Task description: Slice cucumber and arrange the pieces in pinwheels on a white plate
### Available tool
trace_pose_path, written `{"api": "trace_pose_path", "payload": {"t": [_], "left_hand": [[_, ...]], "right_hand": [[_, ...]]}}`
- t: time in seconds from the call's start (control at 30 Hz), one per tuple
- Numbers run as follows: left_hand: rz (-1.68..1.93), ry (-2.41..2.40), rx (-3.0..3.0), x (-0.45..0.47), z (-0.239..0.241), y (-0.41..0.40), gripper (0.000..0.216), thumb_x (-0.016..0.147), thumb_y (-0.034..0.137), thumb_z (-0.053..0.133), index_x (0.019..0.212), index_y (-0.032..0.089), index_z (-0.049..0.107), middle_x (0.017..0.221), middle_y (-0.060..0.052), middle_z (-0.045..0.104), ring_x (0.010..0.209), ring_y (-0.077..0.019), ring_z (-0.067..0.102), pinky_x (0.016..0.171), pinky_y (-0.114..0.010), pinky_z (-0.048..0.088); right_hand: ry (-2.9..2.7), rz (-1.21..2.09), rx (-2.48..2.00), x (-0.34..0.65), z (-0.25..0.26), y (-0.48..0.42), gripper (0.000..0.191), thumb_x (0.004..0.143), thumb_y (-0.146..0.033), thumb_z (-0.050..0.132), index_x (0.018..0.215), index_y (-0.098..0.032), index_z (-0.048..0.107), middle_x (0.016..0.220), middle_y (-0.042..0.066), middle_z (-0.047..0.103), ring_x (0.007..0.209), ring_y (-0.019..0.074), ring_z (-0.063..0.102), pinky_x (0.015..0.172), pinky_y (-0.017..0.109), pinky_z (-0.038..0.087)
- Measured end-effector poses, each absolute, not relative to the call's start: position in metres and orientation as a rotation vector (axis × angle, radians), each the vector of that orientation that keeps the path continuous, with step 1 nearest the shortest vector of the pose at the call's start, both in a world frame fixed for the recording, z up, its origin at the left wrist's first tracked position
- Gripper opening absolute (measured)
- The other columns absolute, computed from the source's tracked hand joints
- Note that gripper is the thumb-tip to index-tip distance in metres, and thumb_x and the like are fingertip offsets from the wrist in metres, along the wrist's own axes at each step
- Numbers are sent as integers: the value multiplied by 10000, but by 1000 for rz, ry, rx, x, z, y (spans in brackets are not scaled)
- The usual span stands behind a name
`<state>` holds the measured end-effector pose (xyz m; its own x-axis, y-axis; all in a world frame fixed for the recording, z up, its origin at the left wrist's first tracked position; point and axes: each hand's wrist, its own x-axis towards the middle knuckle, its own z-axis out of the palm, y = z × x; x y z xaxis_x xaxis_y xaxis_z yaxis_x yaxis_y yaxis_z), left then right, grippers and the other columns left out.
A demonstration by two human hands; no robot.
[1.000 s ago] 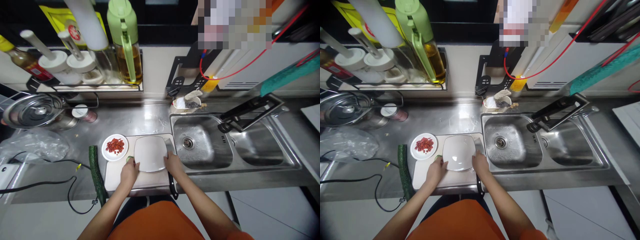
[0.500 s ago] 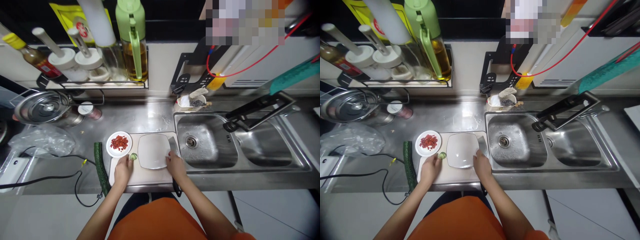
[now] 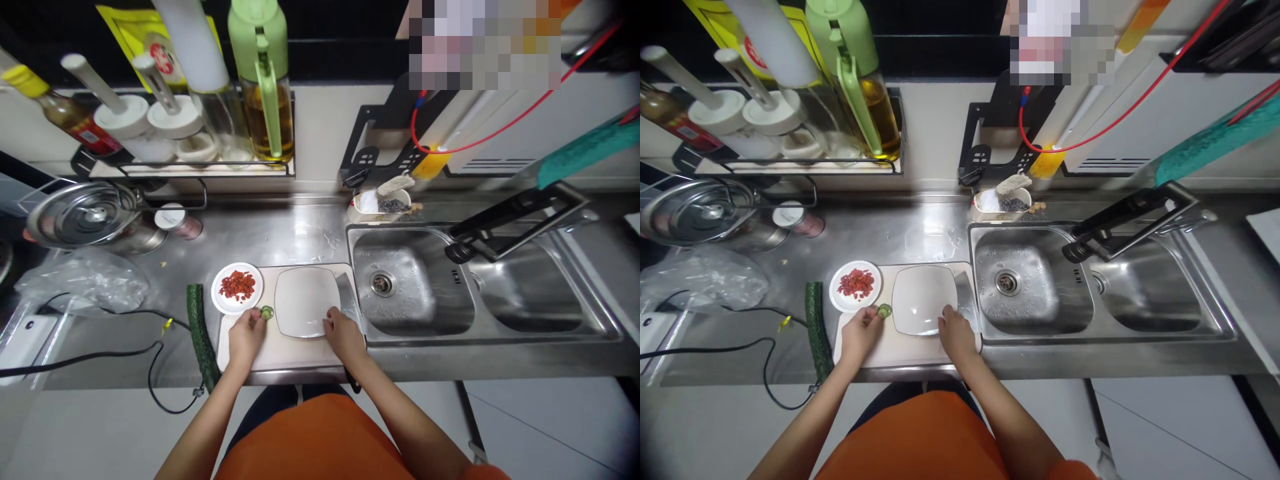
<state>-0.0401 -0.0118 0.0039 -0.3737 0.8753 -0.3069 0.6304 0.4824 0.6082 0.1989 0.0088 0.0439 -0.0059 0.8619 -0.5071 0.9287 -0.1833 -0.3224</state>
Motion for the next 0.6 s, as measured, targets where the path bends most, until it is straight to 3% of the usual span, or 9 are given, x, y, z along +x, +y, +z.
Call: {"api": "trace_pose_path", "payload": {"t": [0.33,0.47,0.6], "left_hand": [[739,1619,727,-38,20,19,402,553,482,739,759,162,610,636,5,640,552,-103,529,546,-206,365],[671,1687,782,-39,19,23,345,576,432,711,778,164,628,676,-12,675,580,-124,569,586,-227,397],[510,1986,1060,-48,13,12,215,676,355,618,820,200,654,695,2,690,648,-153,610,675,-256,415]], "right_hand": [[2290,-1405,2098,180,29,33,80,815,-209,554,785,-194,627,681,-10,612,651,125,534,620,225,336],[2408,-1499,2013,157,23,44,70,810,-220,584,775,-192,637,701,-9,616,670,126,530,635,229,355],[2516,-1385,1873,137,14,45,106,821,-158,551,834,-178,653,770,19,618,742,141,526,683,241,364]]}}
